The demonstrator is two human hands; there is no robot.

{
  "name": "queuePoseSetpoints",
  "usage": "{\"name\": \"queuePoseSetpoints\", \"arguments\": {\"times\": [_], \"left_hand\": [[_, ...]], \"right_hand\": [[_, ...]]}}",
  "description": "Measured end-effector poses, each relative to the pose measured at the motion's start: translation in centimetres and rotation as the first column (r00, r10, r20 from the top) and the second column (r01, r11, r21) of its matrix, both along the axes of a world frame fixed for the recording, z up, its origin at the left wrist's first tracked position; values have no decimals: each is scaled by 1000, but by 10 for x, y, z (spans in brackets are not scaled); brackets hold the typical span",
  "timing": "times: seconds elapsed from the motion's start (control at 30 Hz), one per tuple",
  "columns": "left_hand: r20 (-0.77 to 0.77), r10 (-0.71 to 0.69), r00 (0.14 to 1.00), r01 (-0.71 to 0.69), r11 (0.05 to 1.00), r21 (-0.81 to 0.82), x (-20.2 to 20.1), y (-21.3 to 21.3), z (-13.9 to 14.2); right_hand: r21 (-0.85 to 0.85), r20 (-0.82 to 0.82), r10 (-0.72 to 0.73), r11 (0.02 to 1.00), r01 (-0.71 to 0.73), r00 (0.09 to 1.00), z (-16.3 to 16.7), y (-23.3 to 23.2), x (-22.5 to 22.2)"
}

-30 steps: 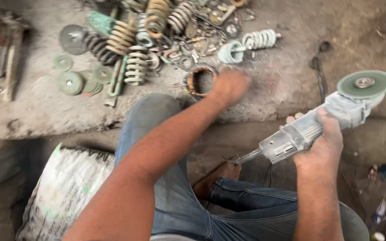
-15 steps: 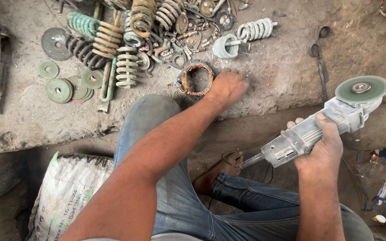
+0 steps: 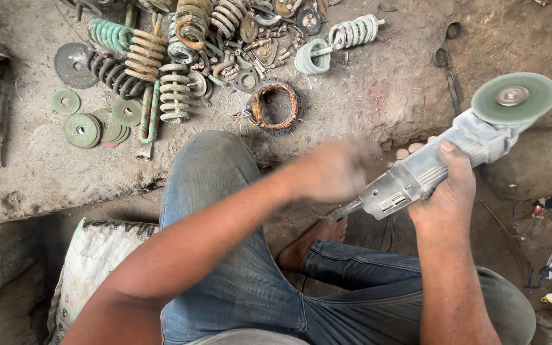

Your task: The person uses an angle grinder to smooth and cut various metal parts, including a coil spring and a circular metal ring. They handle each part individually, grinding edges and surfaces while sparks fly, then place the finished pieces aside on the floor.

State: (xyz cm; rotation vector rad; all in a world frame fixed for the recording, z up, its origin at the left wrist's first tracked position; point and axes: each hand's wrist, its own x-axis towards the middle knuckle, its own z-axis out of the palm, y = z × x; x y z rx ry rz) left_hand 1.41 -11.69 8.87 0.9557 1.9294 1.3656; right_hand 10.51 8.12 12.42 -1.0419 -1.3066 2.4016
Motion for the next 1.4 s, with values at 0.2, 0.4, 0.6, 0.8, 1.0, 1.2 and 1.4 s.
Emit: {"name": "queuePoseSetpoints", "arguments": {"times": [0.2, 0.4, 0.6, 0.8, 1.0, 1.2, 1.4], "left_hand": [[357, -260, 897, 99, 906, 411, 41, 16, -33], [651, -313, 691, 95, 933, 347, 47, 18, -33], [498, -217, 840, 122, 969, 217, 45, 23, -31], [-125, 158, 980, -199, 845, -496, -16, -17, -47], [-516, -8, 856, -426, 555, -714, -41, -23, -78], [-18, 489, 872, -441, 769, -463, -46, -21, -75], [751, 286, 595, -464, 885, 30, -50, 32, -99]], "right_hand": [[-21, -141, 109, 993, -113, 984, 7, 1, 11], [-28, -123, 52, 998, -56, 991, 7, 6, 11], [84, -137, 78, 994, -67, 988, 12, 1, 7], [111, -95, -1, 994, 11, 995, 12, 10, 5], [-18, -78, -64, 998, 63, 995, 13, 10, 1], [26, -110, -56, 998, 60, 992, 16, 15, 13], [50, -54, -20, 998, 22, 998, -8, 28, 20]]}}
